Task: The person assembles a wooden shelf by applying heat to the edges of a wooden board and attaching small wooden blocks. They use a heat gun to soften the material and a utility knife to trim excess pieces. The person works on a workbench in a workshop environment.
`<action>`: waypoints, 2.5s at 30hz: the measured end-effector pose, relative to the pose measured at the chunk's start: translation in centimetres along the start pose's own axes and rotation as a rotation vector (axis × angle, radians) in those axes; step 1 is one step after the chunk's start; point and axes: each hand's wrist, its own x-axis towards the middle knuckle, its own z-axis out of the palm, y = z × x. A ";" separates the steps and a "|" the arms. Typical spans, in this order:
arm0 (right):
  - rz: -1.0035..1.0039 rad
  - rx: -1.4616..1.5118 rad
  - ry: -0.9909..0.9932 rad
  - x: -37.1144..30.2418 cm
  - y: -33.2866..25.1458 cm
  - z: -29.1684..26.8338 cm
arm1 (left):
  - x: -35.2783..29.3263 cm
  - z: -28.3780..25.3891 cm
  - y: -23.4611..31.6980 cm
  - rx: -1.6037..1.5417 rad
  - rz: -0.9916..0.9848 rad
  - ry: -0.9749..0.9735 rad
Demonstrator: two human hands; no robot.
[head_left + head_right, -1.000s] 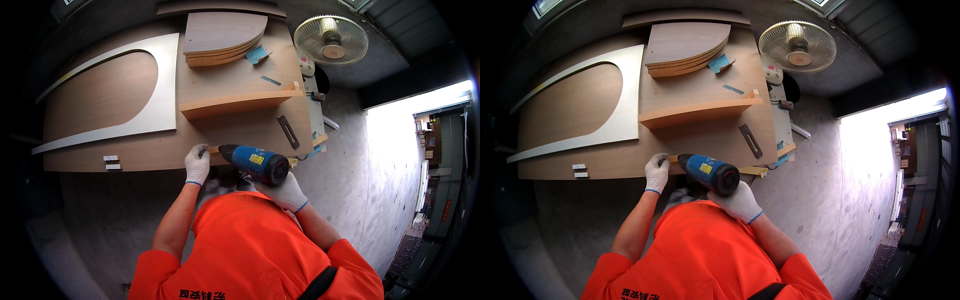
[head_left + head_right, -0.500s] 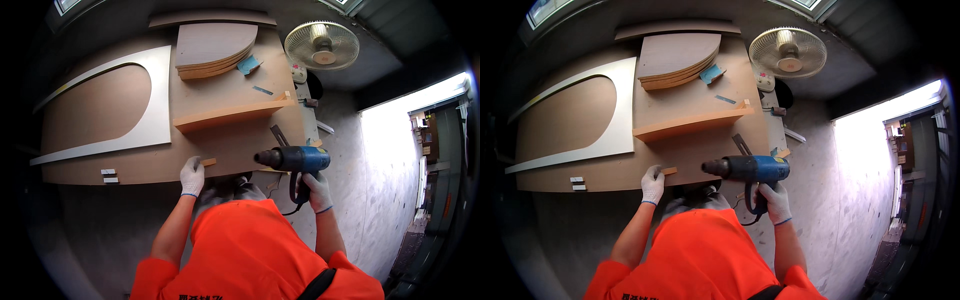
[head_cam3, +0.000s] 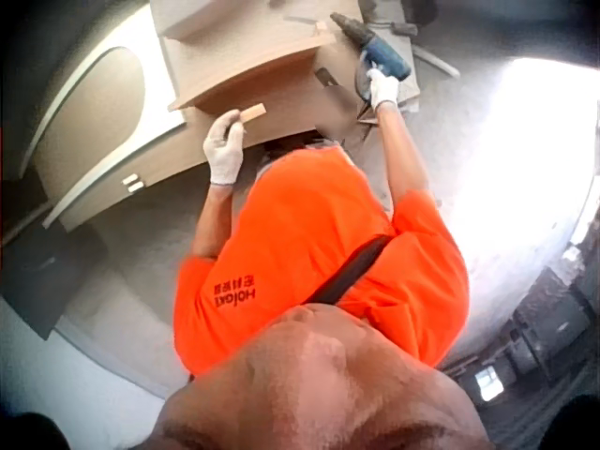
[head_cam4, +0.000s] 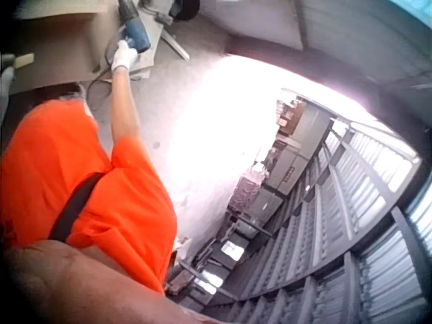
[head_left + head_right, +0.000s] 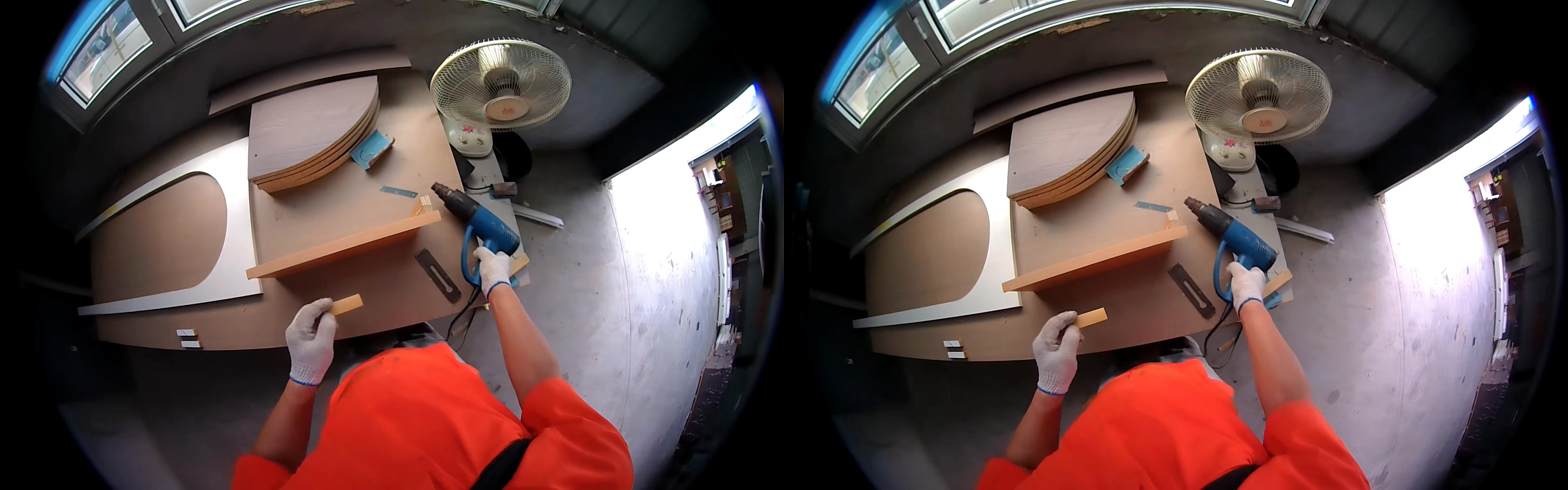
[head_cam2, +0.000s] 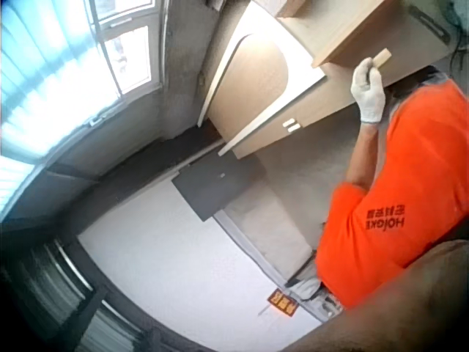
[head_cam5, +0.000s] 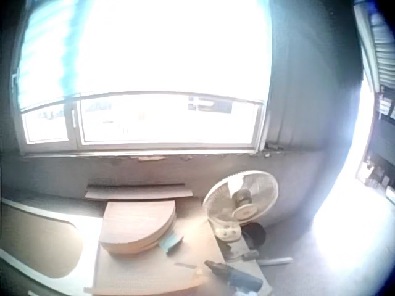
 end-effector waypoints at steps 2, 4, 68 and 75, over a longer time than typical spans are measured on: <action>-0.034 -0.115 0.000 1.7 -0.4 2.8 | 0.9 3.4 3.9 0.045 0.085 0.005; -0.168 -0.261 -0.083 0.6 -3.1 2.9 | 1.8 5.7 6.3 0.077 0.111 -0.021; -0.246 0.049 -0.924 0.3 -16.3 7.7 | 20.8 20.3 3.4 0.356 0.096 -0.267; -0.203 0.115 -0.757 -1.2 -15.6 6.7 | 21.0 20.3 3.4 0.358 0.083 -0.291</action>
